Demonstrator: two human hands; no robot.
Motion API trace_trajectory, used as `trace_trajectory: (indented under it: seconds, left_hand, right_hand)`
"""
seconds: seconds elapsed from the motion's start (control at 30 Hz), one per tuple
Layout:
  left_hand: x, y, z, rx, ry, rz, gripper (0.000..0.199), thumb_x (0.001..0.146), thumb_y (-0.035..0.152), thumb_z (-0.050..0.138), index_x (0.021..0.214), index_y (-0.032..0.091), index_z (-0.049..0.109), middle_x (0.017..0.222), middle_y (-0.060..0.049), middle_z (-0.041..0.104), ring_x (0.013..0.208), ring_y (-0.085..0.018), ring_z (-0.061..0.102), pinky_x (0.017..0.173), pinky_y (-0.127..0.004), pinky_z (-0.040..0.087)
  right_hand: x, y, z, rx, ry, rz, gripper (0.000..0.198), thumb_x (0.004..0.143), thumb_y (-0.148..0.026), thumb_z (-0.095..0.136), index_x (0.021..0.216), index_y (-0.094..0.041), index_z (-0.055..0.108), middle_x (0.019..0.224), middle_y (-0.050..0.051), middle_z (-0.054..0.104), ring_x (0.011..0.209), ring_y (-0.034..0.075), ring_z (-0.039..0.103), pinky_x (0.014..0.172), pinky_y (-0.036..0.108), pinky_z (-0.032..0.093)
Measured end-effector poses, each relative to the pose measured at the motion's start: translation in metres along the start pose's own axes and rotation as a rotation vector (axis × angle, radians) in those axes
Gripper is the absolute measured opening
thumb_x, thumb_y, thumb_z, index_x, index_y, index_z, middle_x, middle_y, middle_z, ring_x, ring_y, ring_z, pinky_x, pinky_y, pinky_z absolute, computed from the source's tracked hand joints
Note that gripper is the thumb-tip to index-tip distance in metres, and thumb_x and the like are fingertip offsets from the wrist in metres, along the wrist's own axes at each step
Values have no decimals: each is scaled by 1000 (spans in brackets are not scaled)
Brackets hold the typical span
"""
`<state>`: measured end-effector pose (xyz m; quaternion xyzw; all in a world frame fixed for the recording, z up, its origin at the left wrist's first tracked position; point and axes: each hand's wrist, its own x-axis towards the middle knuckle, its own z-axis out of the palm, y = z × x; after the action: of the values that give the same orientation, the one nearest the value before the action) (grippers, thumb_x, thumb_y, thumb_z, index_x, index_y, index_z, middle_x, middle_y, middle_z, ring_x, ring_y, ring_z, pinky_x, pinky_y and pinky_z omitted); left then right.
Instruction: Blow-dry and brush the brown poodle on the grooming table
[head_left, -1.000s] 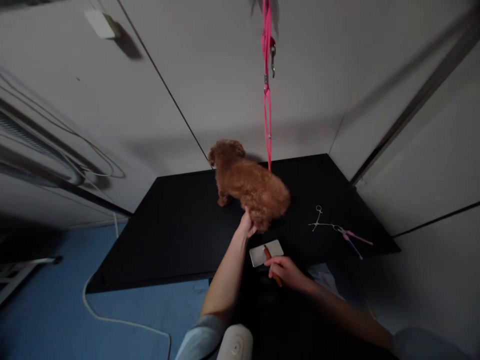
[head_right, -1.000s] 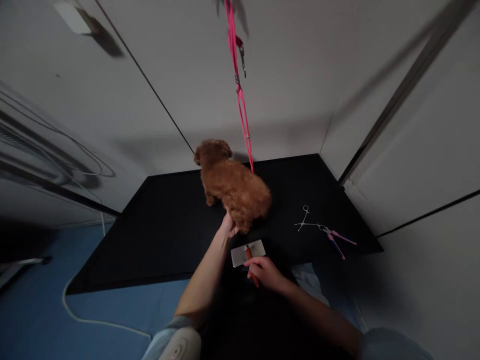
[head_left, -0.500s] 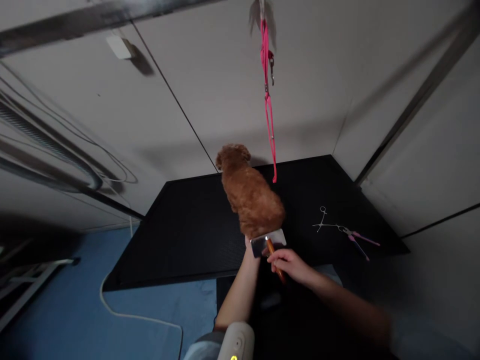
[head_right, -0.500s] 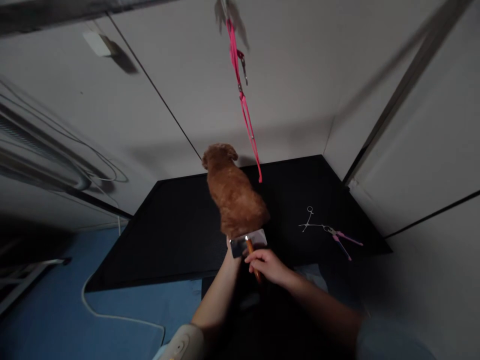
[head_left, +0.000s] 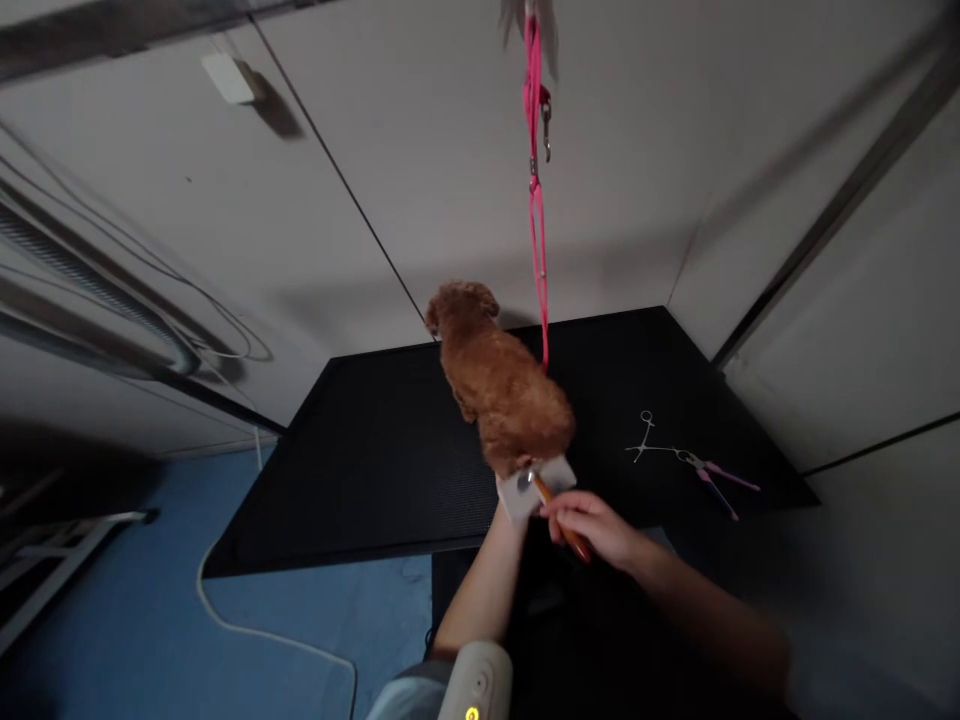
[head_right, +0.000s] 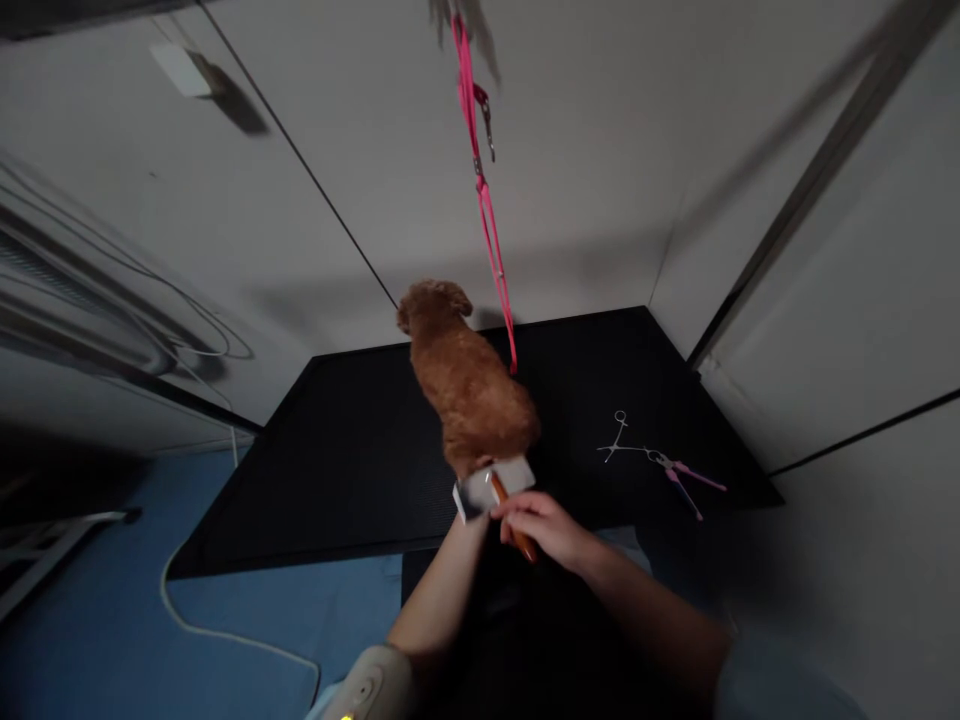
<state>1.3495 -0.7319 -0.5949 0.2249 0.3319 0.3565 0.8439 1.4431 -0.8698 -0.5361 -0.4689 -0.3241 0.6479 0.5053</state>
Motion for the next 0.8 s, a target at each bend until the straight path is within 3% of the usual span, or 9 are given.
trace_trajectory:
  seconds: [0.07, 0.23, 0.37, 0.43, 0.53, 0.63, 0.7, 0.8]
  left_hand:
    - [-1, 6, 4, -126, 1, 4, 43, 89, 50, 43, 64, 21, 64, 67, -3, 67, 73, -20, 67, 84, -35, 54]
    - [-13, 13, 11, -369, -34, -127, 29, 89, 30, 48, 71, 18, 67, 66, -3, 69, 71, -16, 67, 98, -40, 47]
    - [-21, 11, 9, -346, 32, -173, 26, 86, 26, 52, 65, 18, 67, 67, -4, 69, 72, -16, 67, 93, -37, 49]
    - [-22, 9, 5, -356, 73, -128, 26, 86, 27, 52, 67, 20, 67, 66, -2, 69, 71, -15, 67, 89, -35, 51]
    - [-20, 5, 1, -365, 98, -2, 26, 87, 31, 49, 71, 23, 68, 68, 0, 68, 73, -13, 65, 84, -29, 51]
    - [-21, 1, 1, -306, 66, 101, 23, 88, 37, 50, 79, 26, 69, 77, 1, 69, 81, -11, 64, 80, -23, 49]
    - [-24, 0, 4, -273, 32, 128, 18, 85, 40, 55, 86, 28, 69, 84, 2, 69, 86, -10, 63, 78, -19, 48]
    - [-31, 2, 11, -286, 5, 110, 18, 83, 38, 59, 95, 29, 68, 92, 1, 69, 94, -11, 62, 74, -17, 48]
  right_hand:
    - [0, 3, 0, -24, 71, -44, 33, 68, -43, 69, 87, -16, 68, 64, -2, 62, 49, 8, 50, 48, 21, 36]
    - [-17, 14, 4, -41, -125, 166, 34, 74, -45, 64, 91, -15, 67, 61, -3, 61, 38, 6, 43, 42, 20, 31]
    - [-28, 13, 2, -76, 47, 23, 36, 74, -46, 65, 92, -16, 67, 67, -2, 62, 45, 6, 46, 45, 20, 33]
    - [-32, 14, 2, -87, 50, 48, 34, 73, -46, 66, 88, -16, 67, 65, -2, 61, 47, 7, 48, 46, 20, 35]
    - [-40, 16, 3, -43, -56, 163, 34, 75, -47, 63, 91, -16, 67, 61, -3, 59, 39, 5, 42, 40, 19, 29]
    - [-47, 17, 5, -49, -4, 79, 35, 77, -47, 63, 93, -17, 67, 67, -2, 61, 43, 5, 45, 41, 19, 31]
    - [-51, 17, 6, -50, -24, 69, 34, 75, -47, 65, 91, -17, 66, 67, -2, 61, 44, 6, 47, 42, 19, 33]
    - [-55, 16, 6, -9, -136, 177, 35, 77, -48, 62, 92, -16, 65, 63, -3, 60, 37, 4, 41, 37, 19, 28]
